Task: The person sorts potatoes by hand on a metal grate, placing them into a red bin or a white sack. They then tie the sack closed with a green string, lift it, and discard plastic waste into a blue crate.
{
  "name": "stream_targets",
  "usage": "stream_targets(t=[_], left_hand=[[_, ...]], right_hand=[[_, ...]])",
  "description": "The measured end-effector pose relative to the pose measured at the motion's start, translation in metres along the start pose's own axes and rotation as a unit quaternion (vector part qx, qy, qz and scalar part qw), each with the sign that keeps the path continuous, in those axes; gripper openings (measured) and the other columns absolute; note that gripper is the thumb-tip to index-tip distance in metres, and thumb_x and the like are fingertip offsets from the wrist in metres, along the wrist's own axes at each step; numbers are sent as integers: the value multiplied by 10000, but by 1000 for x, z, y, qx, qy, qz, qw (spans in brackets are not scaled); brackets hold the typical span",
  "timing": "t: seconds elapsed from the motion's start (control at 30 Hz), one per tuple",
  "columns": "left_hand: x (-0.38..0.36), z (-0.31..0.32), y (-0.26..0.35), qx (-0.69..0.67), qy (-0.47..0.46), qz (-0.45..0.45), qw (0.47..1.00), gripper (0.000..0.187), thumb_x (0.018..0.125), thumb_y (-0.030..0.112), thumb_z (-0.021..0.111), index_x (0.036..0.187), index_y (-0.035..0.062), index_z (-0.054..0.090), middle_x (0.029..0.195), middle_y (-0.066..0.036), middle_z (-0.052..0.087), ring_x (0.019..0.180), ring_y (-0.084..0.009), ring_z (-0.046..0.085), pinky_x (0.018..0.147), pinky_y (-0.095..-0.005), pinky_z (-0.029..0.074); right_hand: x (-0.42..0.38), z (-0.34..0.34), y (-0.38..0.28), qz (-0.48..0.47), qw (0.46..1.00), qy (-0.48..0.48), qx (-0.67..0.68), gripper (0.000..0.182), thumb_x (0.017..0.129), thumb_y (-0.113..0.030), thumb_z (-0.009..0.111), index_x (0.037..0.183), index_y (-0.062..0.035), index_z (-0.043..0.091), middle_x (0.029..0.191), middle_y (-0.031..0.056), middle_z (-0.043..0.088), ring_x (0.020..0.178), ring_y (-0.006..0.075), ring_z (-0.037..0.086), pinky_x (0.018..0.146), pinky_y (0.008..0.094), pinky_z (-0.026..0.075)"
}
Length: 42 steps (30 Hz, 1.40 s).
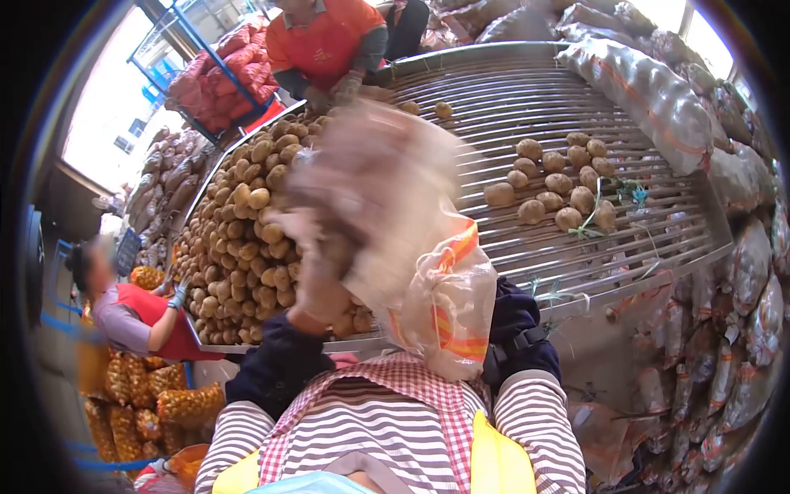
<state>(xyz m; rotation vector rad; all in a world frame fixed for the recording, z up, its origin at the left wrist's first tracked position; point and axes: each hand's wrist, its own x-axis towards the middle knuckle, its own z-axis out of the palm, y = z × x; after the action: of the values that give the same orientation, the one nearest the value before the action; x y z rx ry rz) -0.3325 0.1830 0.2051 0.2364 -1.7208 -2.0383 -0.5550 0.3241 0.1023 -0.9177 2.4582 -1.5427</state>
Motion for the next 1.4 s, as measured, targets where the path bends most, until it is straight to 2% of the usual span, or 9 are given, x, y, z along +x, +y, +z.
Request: stream_targets(t=[0.2, 0.27, 0.4, 0.47, 0.53, 0.73, 1.27, 1.33, 1.4], left_hand=[[8, -81, -46, -149, 342, -70, 925, 445, 1019, 379, 618, 1334, 67, 571, 1245, -62, 652, 1124, -219, 639, 1004, -375, 516], [12, -52, -54, -212, 233, -90, 945, 370, 1046, 306, 581, 1326, 65, 572, 1215, -71, 657, 1094, -206, 637, 985, -358, 520], [30, 10, -88, 497, -76, 70, 862, 318, 974, 87, 642, 1288, 62, 597, 1226, -58, 612, 1114, -163, 585, 947, -311, 499], [23, 67, -29, 42, -106, -116, 987, 255, 963, 55, 651, 1218, 47, 635, 1137, -9, 648, 1083, -123, 575, 940, -294, 488], [22, 76, -24, 187, -165, 45, 967, 239, 964, 37, 639, 1203, 50, 640, 1101, -6, 661, 1033, -109, 601, 897, -285, 510], [15, 25, -7, -115, 96, -69, 986, 249, 975, 82, 651, 1220, 52, 629, 1111, -32, 673, 1021, -135, 651, 857, -277, 550], [66, 55, -43, 137, 63, -133, 980, 397, 968, 232, 680, 1312, 59, 586, 1070, -120, 702, 950, -200, 641, 863, -367, 518], [56, 3, -78, 618, -1, 165, 769, 395, 977, 171, 661, 1345, 87, 544, 1149, -118, 665, 1032, -232, 631, 894, -365, 520], [50, -25, -91, 54, 147, -39, 987, 343, 984, 117, 639, 1317, 79, 566, 1215, -110, 643, 1105, -252, 617, 943, -378, 522]], right_hand=[[-24, -30, 1, -19, 999, 2, 47, 293, 937, -231, 680, 1167, -51, 650, 1020, 202, 713, 929, 304, 673, 842, 393, 531], [-32, -40, 0, -22, 998, 4, 58, 287, 937, -227, 677, 1160, -50, 650, 1016, 202, 712, 926, 302, 670, 840, 393, 530], [-46, -54, 1, -22, 998, 3, 67, 274, 935, -219, 671, 1148, -48, 648, 1008, 201, 710, 921, 299, 664, 838, 393, 528], [-53, -63, 2, -18, 997, 3, 70, 268, 934, -214, 668, 1142, -46, 648, 1004, 201, 709, 919, 298, 661, 836, 393, 527], [-58, -71, 4, -16, 997, 5, 73, 261, 934, -210, 665, 1135, -45, 647, 1000, 201, 708, 916, 296, 658, 835, 393, 526], [-56, -80, 8, -14, 996, 12, 83, 243, 931, -198, 656, 1117, -41, 645, 989, 201, 704, 908, 291, 650, 831, 394, 523], [-13, -78, 19, -12, 997, 47, 61, 194, 926, -165, 632, 1066, -31, 640, 957, 199, 695, 888, 279, 626, 821, 394, 516], [16, -80, 38, 13, 996, 82, 34, 188, 925, -160, 629, 1060, -30, 639, 953, 199, 694, 885, 277, 623, 819, 395, 515], [32, -99, 70, 70, 987, 142, -7, 182, 924, -156, 626, 1054, -29, 639, 949, 199, 693, 882, 276, 621, 818, 395, 514]])
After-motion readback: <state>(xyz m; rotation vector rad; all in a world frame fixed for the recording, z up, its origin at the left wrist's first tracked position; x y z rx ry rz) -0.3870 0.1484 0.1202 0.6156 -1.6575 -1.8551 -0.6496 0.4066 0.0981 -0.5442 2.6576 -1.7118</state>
